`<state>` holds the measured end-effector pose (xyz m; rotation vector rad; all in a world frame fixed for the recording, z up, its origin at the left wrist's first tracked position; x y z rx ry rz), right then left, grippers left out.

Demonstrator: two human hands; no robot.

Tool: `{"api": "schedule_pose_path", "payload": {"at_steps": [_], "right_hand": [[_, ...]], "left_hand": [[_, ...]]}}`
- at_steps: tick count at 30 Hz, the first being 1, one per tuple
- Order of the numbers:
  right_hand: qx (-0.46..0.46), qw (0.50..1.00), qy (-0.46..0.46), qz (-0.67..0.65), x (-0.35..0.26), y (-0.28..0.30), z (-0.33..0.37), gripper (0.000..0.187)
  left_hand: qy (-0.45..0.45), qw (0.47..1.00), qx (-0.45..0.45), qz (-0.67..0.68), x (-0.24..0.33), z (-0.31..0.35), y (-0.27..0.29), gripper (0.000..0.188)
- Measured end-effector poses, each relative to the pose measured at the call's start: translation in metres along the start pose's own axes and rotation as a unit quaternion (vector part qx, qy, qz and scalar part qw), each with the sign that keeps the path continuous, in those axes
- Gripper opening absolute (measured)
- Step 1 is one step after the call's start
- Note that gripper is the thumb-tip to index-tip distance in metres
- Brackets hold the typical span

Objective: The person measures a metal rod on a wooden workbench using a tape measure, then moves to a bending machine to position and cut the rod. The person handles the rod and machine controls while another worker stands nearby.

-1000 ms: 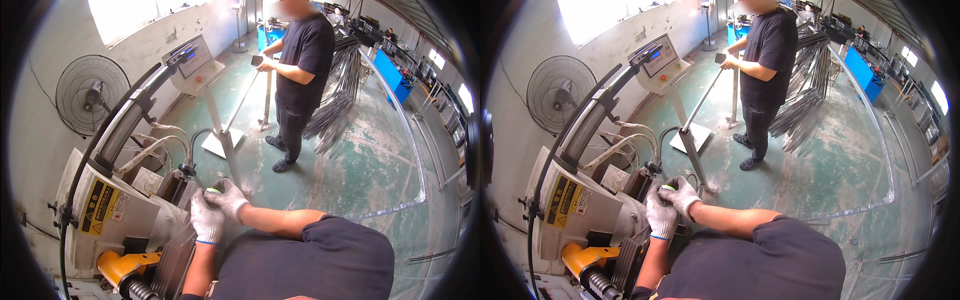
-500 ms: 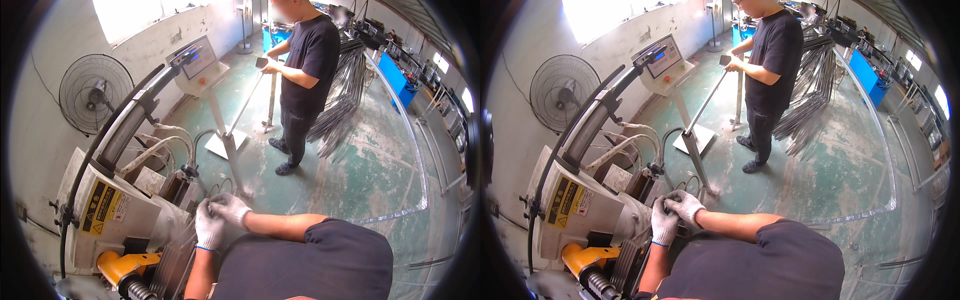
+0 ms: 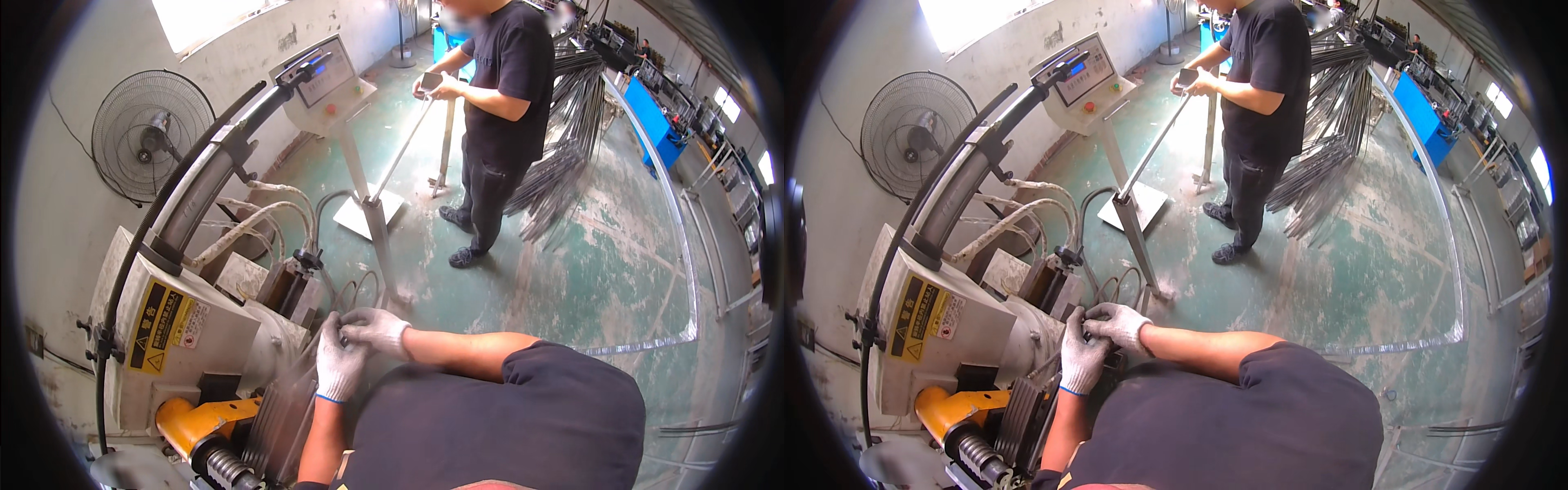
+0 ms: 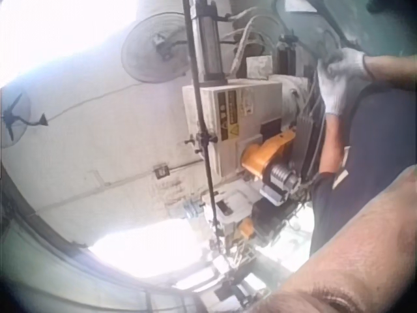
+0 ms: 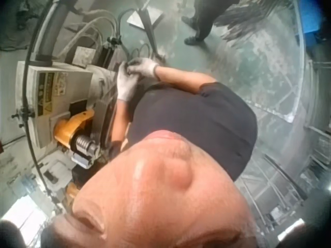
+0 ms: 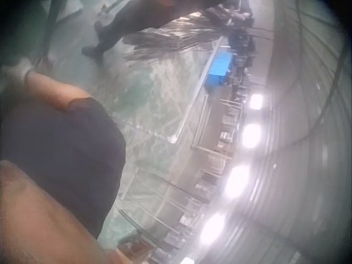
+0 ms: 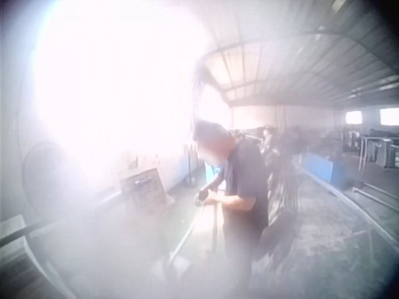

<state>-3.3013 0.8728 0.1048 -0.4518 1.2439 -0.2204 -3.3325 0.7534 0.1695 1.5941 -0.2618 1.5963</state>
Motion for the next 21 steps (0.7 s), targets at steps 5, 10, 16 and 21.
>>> {"api": "schedule_pose_path", "payload": {"at_steps": [5, 10, 16, 21], "right_hand": [[0.014, 0.999, -0.018, 0.036, 0.000, -0.001, 0.011, 0.046], [0.007, 0.997, -0.057, 0.056, 0.001, -0.007, 0.018, 0.052], [0.029, 0.998, -0.040, 0.039, 0.013, -0.005, 0.018, 0.038], [0.026, 0.998, -0.045, 0.045, 0.015, -0.006, 0.019, 0.036]], "left_hand": [[0.048, 0.999, 0.000, 0.006, 0.015, 0.009, -0.005, 0.085], [0.041, 0.999, 0.008, 0.000, -0.017, 0.008, -0.008, 0.082], [0.048, 0.998, 0.030, 0.036, -0.048, 0.007, -0.014, 0.101], [0.056, 0.997, 0.024, 0.043, -0.046, 0.011, -0.016, 0.099]]}}
Point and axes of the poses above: each hand's wrist, its own z-axis away from the middle knuckle, its own y-axis out of the back of the hand, x = y × z, the point moved 8 cm from there along -z, towards the middle knuckle, and after that the axes turned 14 degrees about -x, right-handed, at the moved point
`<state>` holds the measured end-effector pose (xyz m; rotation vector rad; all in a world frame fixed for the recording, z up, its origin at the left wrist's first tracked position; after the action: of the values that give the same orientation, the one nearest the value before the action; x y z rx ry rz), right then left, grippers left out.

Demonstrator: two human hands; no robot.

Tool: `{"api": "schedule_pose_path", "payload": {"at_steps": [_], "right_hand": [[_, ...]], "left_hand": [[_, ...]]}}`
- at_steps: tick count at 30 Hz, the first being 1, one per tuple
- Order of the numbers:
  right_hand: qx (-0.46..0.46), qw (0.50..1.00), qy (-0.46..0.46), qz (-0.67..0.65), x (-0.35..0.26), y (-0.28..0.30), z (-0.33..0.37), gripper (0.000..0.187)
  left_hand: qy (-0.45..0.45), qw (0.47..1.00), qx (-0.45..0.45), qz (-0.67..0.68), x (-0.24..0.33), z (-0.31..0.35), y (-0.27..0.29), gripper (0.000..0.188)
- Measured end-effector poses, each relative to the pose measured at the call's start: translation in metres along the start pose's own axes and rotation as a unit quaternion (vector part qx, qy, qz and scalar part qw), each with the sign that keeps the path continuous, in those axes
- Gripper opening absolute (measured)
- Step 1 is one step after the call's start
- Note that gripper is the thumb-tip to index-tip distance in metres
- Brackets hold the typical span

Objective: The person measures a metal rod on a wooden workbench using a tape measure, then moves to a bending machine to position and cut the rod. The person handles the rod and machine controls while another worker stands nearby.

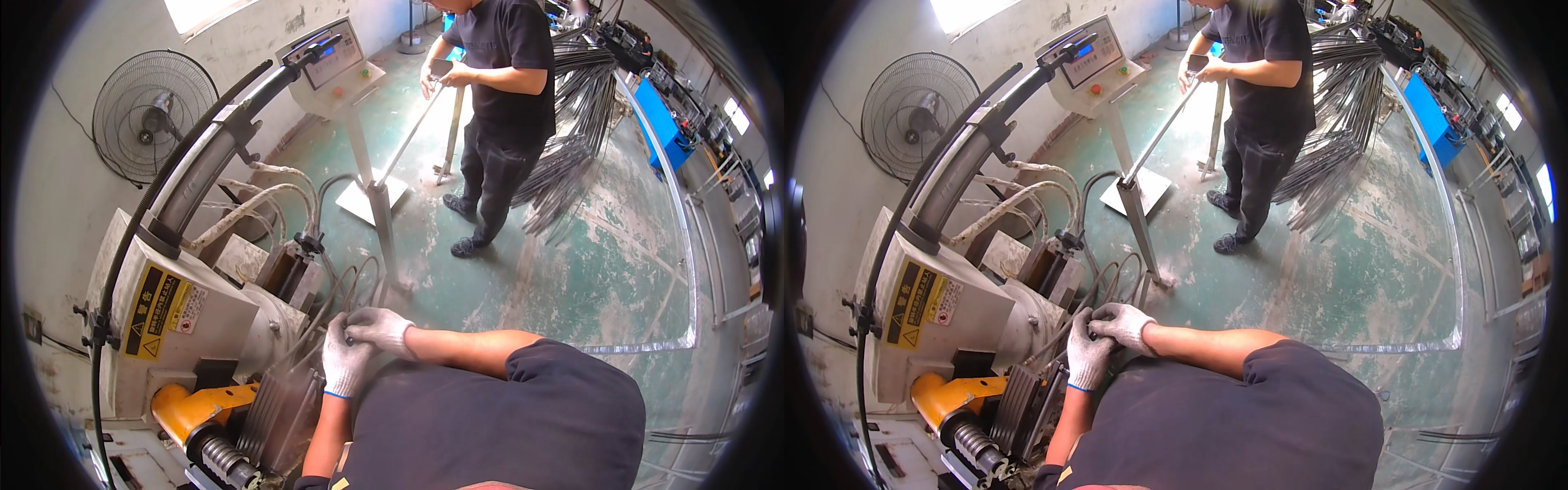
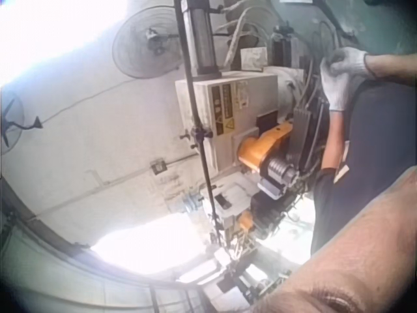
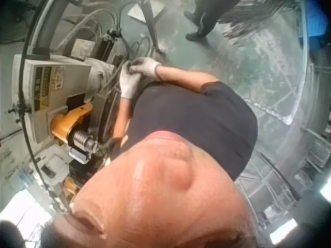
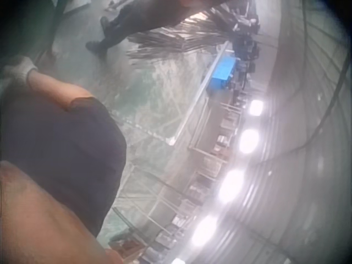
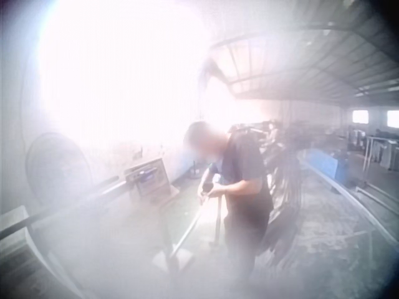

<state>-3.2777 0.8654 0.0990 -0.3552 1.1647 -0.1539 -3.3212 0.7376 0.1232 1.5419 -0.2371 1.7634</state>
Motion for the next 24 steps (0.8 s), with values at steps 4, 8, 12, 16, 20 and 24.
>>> {"api": "schedule_pose_path", "payload": {"at_steps": [4, 8, 12, 16, 20, 24], "right_hand": [[-0.006, 1.000, 0.003, 0.028, 0.000, 0.000, 0.001, 0.037], [-0.006, 1.000, 0.002, 0.028, 0.003, 0.001, 0.002, 0.038], [-0.003, 0.999, 0.001, 0.036, 0.008, 0.004, 0.000, 0.038], [-0.003, 1.000, -0.011, 0.021, 0.008, 0.002, 0.003, 0.037], [-0.003, 1.000, -0.015, 0.010, 0.009, 0.002, 0.004, 0.037], [-0.005, 1.000, -0.019, 0.018, 0.012, 0.003, 0.003, 0.037]], "left_hand": [[-0.004, 1.000, 0.005, 0.013, -0.009, 0.000, -0.002, 0.099], [-0.007, 1.000, 0.007, 0.027, -0.011, 0.001, -0.004, 0.098], [-0.012, 1.000, 0.007, -0.014, 0.002, 0.004, -0.004, 0.097], [-0.003, 0.999, 0.011, -0.038, 0.005, 0.007, -0.004, 0.095], [0.004, 0.999, 0.013, -0.039, 0.006, 0.009, -0.005, 0.092], [0.004, 1.000, 0.011, -0.008, -0.001, 0.009, -0.007, 0.089]]}}
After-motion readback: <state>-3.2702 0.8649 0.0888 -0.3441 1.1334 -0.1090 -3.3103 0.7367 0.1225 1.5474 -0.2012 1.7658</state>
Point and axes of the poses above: each hand's wrist, its own z-axis away from the middle knuckle, its own y-axis out of the back of the hand, x = y × z, the point moved 8 cm from there along -z, towards the middle knuckle, and after that the axes turned 14 degrees about -x, right-handed, at the moved point
